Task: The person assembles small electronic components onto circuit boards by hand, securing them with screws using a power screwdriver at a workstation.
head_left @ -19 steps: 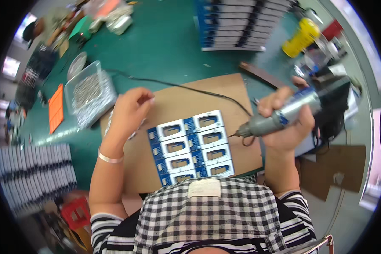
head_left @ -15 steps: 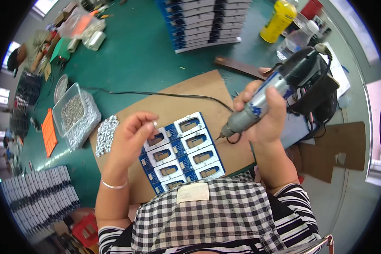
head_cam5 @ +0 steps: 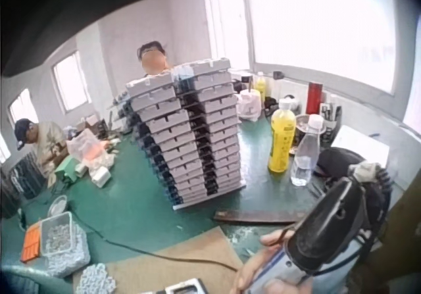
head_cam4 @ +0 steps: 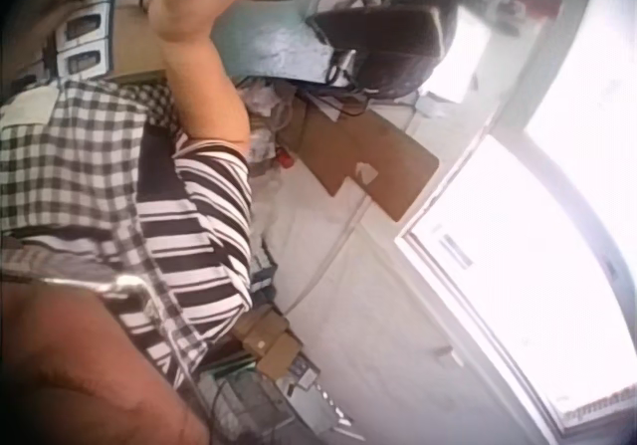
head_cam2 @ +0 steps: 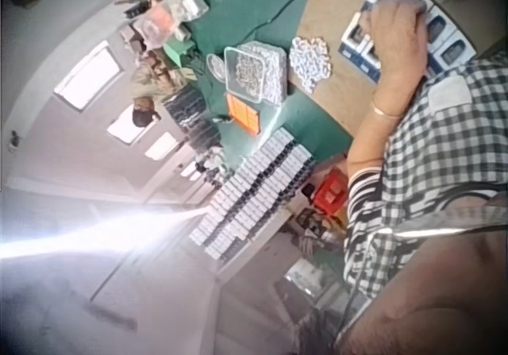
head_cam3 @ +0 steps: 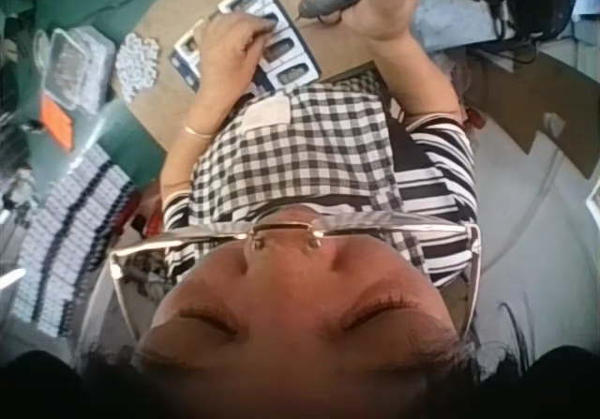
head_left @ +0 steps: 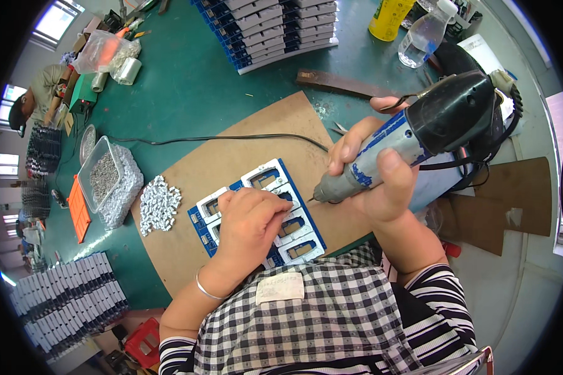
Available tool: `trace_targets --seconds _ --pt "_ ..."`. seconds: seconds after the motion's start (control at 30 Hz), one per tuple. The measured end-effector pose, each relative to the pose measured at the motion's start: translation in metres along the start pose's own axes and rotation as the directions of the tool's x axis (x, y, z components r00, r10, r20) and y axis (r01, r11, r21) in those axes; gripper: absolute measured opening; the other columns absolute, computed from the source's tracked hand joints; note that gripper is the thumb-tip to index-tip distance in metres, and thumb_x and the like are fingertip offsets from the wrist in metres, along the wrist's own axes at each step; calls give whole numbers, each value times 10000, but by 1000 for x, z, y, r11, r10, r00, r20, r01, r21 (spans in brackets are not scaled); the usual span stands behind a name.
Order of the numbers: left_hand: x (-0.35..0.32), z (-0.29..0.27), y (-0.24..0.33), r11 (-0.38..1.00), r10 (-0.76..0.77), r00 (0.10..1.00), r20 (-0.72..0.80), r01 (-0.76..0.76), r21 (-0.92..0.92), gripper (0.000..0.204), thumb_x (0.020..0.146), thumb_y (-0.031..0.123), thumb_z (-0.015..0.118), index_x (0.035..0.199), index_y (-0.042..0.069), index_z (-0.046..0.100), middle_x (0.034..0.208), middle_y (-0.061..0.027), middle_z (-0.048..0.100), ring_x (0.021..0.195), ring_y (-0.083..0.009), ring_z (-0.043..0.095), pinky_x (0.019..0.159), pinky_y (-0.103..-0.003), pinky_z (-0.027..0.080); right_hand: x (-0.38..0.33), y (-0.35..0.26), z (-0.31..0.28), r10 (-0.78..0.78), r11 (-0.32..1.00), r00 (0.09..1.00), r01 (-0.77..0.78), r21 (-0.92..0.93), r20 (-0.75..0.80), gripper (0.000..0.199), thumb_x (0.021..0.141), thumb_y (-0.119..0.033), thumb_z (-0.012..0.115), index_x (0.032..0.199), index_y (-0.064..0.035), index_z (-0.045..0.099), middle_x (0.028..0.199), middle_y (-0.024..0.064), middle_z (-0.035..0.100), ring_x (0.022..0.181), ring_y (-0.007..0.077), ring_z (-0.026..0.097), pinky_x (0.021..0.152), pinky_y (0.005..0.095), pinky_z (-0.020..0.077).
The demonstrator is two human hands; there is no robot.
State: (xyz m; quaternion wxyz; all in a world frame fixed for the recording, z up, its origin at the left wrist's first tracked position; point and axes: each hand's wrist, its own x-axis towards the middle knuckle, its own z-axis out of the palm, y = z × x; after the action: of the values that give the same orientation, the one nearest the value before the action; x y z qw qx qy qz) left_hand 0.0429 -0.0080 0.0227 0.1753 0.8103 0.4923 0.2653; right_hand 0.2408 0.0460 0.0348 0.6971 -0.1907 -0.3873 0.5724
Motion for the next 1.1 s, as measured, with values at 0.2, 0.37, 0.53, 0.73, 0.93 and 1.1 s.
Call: trace_targets --seconds 0.2,0.37,0.53,0.73,0.93,1.1 --pt "-2 14 1 998 -41 999 -22 42 57 134 692 48 703 775 127 635 776 28 631 782 -174 566 740 -348 307 -3 -4 -5 -5 990 1000 8 -141 17 556 844 -311 578 1268 -47 333 742 128 541 603 235 573 588 349 502" --pt "-1 17 0 998 -24 999 -23 25 59 144 680 33 705 752 120 615 789 35 650 767 -163 558 741 -341 311 -3 -6 -3 11 992 1000 -8 -124 23 558 843 -303 576 1268 -41 327 747 133 545 607 233 571 593 348 502" --pt "1 14 1 999 -26 1000 17 26 41 144 681 29 701 752 117 611 800 27 650 773 -172 558 738 -342 316 -1 -9 1 -5 989 998 14 -144 67 577 842 -308 579 1276 -38 310 748 133 547 608 234 573 593 347 501" --pt "0 21 0 999 -28 999 -40 27 -21 159 692 34 694 795 119 607 789 21 632 793 -187 565 759 -363 323 1 -13 7 17 981 972 29 -190 235 638 833 -295 634 1288 -23 279 765 139 565 632 246 596 613 347 513" --pt "0 19 1 995 -91 995 -39 90 -34 290 729 49 699 978 111 563 789 11 634 795 -191 572 770 -366 324 3 -13 17 148 939 915 -12 -343 374 681 807 -249 691 1287 -17 268 803 131 595 697 231 626 668 335 536" --pt "1 18 0 987 -130 991 -39 125 -104 298 729 51 702 984 113 561 785 13 628 791 -184 567 778 -363 324 4 -4 20 162 935 887 2 -353 433 691 788 -219 713 1279 -12 273 813 125 608 724 215 635 688 319 539"
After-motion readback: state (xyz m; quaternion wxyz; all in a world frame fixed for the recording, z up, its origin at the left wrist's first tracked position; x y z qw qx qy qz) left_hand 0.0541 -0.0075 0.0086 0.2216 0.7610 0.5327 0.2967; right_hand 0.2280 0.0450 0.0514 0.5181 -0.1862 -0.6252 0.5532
